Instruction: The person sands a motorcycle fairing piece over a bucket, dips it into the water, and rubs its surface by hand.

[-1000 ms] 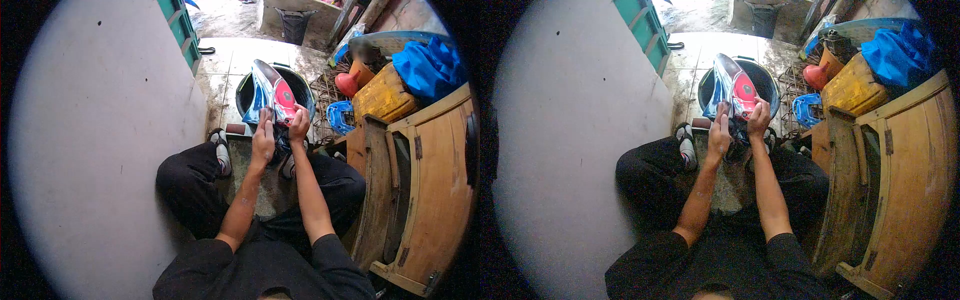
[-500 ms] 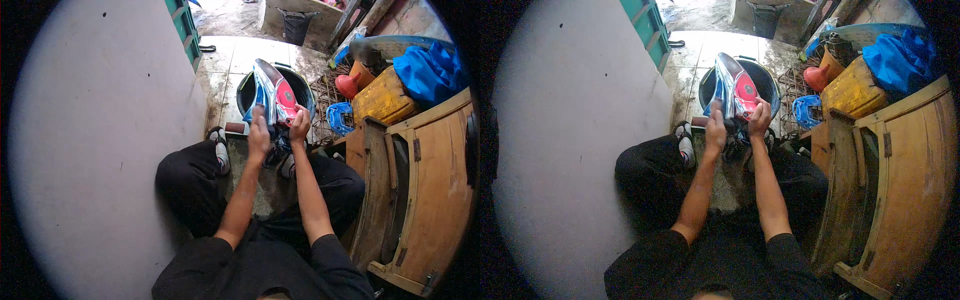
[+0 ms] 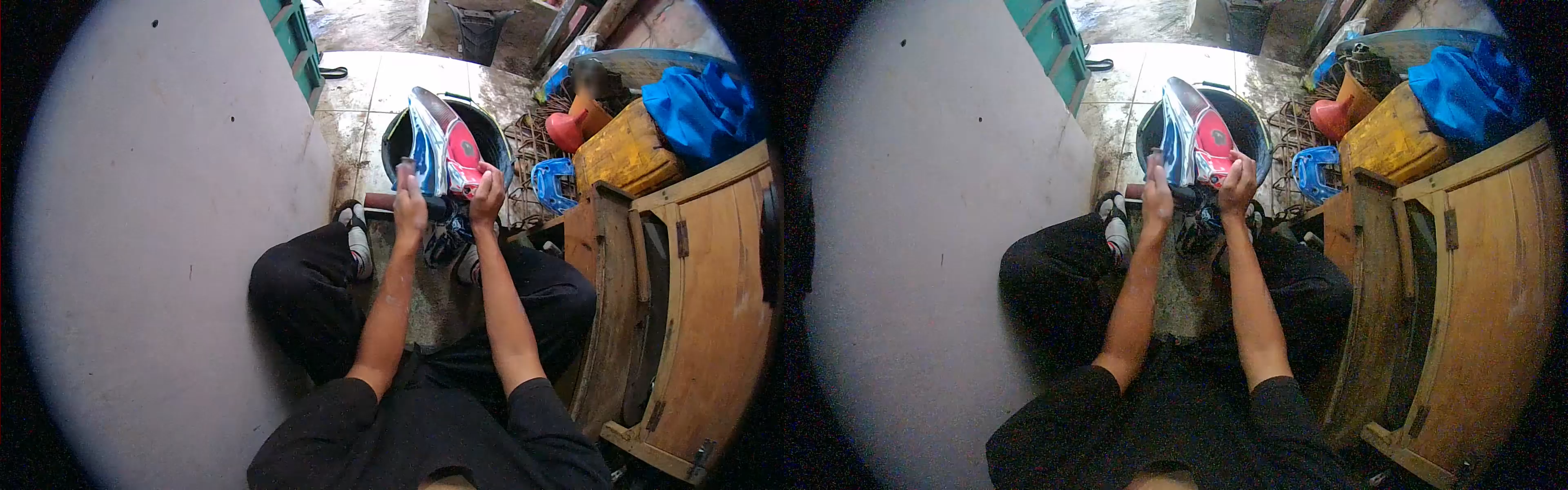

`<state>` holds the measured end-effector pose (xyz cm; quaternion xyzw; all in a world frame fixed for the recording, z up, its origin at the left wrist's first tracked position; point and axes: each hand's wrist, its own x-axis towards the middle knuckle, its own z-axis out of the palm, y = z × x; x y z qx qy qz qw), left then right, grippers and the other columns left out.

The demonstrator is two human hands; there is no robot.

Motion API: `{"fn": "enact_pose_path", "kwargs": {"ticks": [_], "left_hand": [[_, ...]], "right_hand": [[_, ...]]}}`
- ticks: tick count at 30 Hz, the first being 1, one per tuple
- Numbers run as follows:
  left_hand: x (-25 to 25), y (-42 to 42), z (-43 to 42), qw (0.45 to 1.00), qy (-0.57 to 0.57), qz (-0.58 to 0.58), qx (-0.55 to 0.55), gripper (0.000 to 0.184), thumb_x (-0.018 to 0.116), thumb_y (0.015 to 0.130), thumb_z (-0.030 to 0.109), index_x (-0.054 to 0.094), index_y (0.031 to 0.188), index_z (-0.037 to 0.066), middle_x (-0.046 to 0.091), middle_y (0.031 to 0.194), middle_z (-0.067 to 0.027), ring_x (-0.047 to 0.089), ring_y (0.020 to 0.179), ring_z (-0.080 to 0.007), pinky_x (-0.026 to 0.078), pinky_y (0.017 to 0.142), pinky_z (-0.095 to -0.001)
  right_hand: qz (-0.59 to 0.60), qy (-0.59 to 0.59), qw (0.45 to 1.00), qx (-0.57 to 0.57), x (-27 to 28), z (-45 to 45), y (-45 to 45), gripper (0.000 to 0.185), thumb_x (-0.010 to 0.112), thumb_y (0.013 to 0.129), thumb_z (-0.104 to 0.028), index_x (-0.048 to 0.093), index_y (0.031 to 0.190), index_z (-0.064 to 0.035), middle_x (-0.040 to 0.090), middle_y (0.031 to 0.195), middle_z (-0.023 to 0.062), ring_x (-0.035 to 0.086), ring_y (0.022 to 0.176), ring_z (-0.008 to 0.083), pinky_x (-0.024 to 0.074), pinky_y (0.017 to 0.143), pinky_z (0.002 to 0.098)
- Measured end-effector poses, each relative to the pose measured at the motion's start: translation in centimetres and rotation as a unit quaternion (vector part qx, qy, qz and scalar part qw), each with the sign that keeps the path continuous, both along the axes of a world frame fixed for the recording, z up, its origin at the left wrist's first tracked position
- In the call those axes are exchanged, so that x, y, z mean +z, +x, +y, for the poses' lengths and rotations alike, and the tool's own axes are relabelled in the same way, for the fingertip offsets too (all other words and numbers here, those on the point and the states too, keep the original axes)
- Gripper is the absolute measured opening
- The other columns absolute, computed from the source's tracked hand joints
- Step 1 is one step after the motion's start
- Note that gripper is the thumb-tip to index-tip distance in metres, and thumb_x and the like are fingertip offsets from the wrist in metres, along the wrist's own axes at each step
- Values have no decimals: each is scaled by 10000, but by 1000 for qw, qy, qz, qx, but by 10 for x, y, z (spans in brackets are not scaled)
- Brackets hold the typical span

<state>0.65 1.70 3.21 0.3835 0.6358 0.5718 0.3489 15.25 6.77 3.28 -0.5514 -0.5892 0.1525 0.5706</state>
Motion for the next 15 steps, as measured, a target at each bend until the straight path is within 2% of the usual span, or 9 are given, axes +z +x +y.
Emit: {"fn": "enact_pose_path", "kwargs": {"ticks": [2, 7, 9, 12, 15], "left_hand": [[-13, -11, 5, 1000, -17, 17, -9, 561, 307, 1064, 352, 392, 1469, -27, 333, 1559, -221, 288, 1465, -326, 231, 1181, -344], [15, 21, -15, 997, 25, 51, -45, 526, 272, 1071, 296, 387, 1483, -11, 261, 1593, -217, 209, 1496, -322, 181, 1201, -354], [18, 30, -22, 995, 74, 49, -48, 517, 275, 1071, 281, 382, 1485, -10, 272, 1592, -205, 193, 1502, -316, 168, 1205, -357], [18, 18, -18, 998, 49, 28, -38, 515, 278, 1071, 269, 372, 1485, -22, 283, 1590, -199, 194, 1502, -314, 163, 1206, -352], [8, 3, -8, 997, 43, 56, -35, 509, 281, 1071, 260, 374, 1481, -27, 294, 1586, -195, 204, 1498, -317, 180, 1201, -357]], "right_hand": [[-1, -1, 1000, 2, 0, 0, 1, 331, 392, 994, -175, 656, 1053, 18, 659, 1019, 177, 626, 974, 329, 471, 897, 407], [19, -16, 1000, 3, 3, -1, -1, 339, 385, 997, -175, 654, 1050, 24, 653, 1030, 184, 619, 981, 334, 467, 901, 410], [14, -15, 1000, 11, -1, 0, 1, 342, 380, 999, -170, 652, 1046, 31, 651, 1033, 185, 614, 987, 333, 463, 907, 410], [10, -5, 1000, 9, -3, 1, 1, 346, 377, 1000, -171, 652, 1041, 36, 647, 1032, 189, 611, 992, 334, 460, 912, 408], [18, -11, 1000, 10, 2, -2, -1, 347, 374, 999, -170, 652, 1039, 35, 645, 1031, 195, 608, 995, 341, 458, 914, 412]]}}
